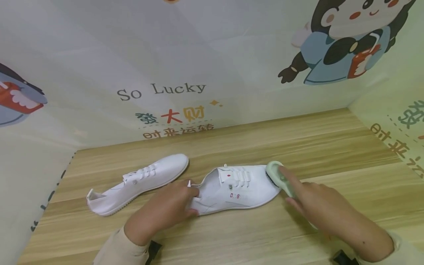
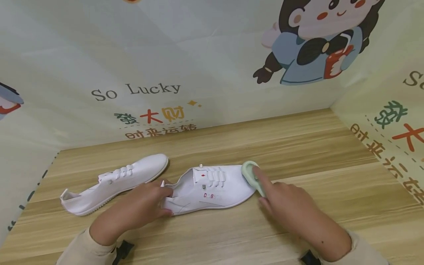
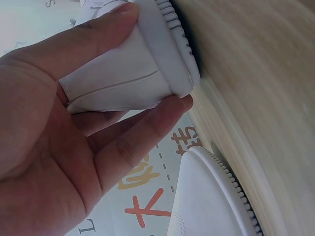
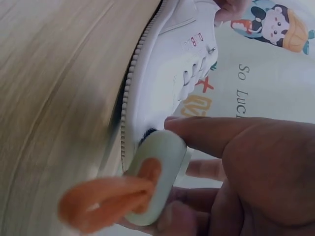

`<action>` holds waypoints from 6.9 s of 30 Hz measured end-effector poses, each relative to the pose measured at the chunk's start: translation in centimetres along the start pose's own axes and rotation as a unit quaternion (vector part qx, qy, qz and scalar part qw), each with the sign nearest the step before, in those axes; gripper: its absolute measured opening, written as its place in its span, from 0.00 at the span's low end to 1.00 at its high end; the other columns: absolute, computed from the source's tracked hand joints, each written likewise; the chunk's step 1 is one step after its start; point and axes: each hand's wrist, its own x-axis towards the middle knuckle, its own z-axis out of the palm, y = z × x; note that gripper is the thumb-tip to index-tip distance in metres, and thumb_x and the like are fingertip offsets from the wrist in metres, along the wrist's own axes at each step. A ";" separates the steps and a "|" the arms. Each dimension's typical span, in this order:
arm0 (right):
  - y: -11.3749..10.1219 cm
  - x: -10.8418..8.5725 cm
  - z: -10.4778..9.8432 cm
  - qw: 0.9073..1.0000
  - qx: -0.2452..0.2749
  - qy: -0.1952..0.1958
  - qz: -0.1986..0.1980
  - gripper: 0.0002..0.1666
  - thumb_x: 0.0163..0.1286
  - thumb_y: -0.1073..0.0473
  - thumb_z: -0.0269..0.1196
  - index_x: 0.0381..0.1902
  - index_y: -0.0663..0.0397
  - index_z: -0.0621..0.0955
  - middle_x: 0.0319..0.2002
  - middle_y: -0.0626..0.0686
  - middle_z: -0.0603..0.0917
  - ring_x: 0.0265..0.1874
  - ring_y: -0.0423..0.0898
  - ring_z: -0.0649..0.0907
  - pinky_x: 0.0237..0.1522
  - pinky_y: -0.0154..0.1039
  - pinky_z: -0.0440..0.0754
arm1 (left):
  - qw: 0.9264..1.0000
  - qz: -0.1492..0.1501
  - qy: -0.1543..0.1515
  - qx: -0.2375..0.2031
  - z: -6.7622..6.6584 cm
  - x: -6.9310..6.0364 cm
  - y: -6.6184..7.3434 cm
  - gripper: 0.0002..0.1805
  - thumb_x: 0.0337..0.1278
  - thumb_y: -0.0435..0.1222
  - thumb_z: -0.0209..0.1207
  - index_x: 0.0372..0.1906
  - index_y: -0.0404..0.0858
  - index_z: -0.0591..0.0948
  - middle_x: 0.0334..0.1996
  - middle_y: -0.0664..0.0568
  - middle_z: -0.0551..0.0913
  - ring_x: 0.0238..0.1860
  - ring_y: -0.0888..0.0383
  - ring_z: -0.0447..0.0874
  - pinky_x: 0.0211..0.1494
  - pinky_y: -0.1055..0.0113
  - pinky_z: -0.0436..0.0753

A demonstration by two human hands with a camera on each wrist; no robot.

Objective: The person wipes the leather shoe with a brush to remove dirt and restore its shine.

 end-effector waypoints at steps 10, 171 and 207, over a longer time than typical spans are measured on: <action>0.0 -0.2 -0.5 0.998 0.042 -0.047 0.011 0.44 0.71 0.55 0.63 0.75 0.58 0.54 0.24 0.50 0.82 0.18 0.37 0.75 0.20 0.33 0.72 | 1.000 0.003 0.010 0.007 0.1 0.0 0.0 0.16 0.40 0.43 0.78 0.33 0.43 0.84 0.30 0.55 0.80 0.32 0.58 0.78 0.37 0.61 0.78; 0.9 -0.4 -0.7 0.995 0.053 -0.070 -0.045 0.54 0.64 0.65 0.67 0.80 0.53 0.50 0.45 0.64 0.86 0.39 0.51 0.86 0.40 0.50 0.85 | 1.000 -0.012 0.005 0.010 0.1 -0.2 0.1 0.17 0.41 0.43 0.77 0.35 0.44 0.83 0.34 0.53 0.80 0.34 0.56 0.79 0.38 0.58 0.79; 1.6 -0.6 -1.2 0.990 0.081 -0.110 -0.029 0.58 0.64 0.63 0.67 0.81 0.50 0.46 0.50 0.65 0.84 0.38 0.46 0.83 0.40 0.49 0.83 | 1.000 -0.009 0.004 0.006 0.3 -0.3 0.0 0.18 0.42 0.43 0.77 0.38 0.43 0.84 0.36 0.53 0.80 0.35 0.57 0.80 0.40 0.59 0.80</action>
